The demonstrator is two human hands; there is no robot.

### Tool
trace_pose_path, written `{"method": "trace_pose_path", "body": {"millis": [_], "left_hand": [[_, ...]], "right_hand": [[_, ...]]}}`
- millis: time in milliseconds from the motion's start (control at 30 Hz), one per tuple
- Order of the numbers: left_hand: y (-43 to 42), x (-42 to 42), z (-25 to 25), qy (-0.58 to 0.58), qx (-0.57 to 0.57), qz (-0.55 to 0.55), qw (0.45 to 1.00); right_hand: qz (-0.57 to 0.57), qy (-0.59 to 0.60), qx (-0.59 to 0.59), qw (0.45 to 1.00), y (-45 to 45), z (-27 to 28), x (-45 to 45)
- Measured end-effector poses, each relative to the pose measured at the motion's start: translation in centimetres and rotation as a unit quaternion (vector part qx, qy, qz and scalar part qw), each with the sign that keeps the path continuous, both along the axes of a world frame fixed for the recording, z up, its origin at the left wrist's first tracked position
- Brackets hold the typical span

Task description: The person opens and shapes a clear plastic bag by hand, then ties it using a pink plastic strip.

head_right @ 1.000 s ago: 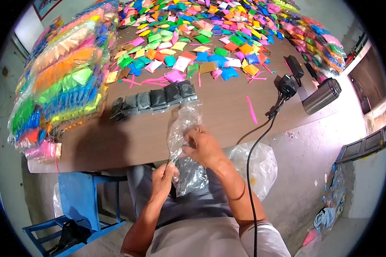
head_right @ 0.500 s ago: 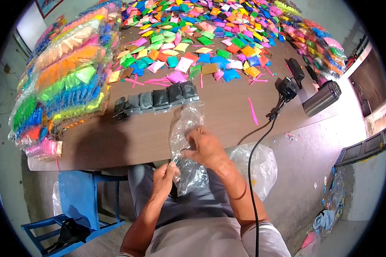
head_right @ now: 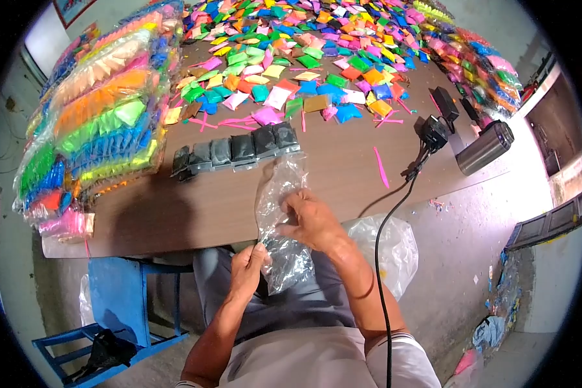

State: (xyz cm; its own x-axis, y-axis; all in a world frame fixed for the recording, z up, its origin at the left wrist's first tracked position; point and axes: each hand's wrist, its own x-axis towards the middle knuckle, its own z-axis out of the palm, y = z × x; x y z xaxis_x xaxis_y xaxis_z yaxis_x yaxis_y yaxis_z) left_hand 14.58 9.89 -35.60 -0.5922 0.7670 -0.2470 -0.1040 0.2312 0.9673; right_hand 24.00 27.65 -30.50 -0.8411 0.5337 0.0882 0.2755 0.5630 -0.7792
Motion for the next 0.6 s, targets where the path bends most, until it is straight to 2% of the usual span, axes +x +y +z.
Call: {"method": "trace_pose_path", "body": {"millis": [67,300,367,467,600], "left_hand": [[0.0,0.0,-0.1,-0.002,-0.001,-0.003,1.000],[-0.1,0.1,-0.5,-0.007,0.014,0.001,1.000],[-0.1,0.1,-0.6,-0.015,0.011,0.000,1.000],[-0.1,0.2,-0.9,-0.017,0.011,0.004,1.000],[-0.1,0.1,-0.9,-0.026,0.023,0.005,0.999]], "right_hand": [[0.005,0.016,0.042,0.999,-0.4,0.4,-0.1],[-0.010,-0.011,0.002,1.000,-0.1,0.1,-0.1],[0.005,0.017,0.053,0.998,-0.3,0.1,-0.1],[-0.003,-0.023,0.009,1.000,-0.3,0.5,-0.1],[-0.013,-0.014,-0.008,1.000,0.1,-0.2,-0.1]]}}
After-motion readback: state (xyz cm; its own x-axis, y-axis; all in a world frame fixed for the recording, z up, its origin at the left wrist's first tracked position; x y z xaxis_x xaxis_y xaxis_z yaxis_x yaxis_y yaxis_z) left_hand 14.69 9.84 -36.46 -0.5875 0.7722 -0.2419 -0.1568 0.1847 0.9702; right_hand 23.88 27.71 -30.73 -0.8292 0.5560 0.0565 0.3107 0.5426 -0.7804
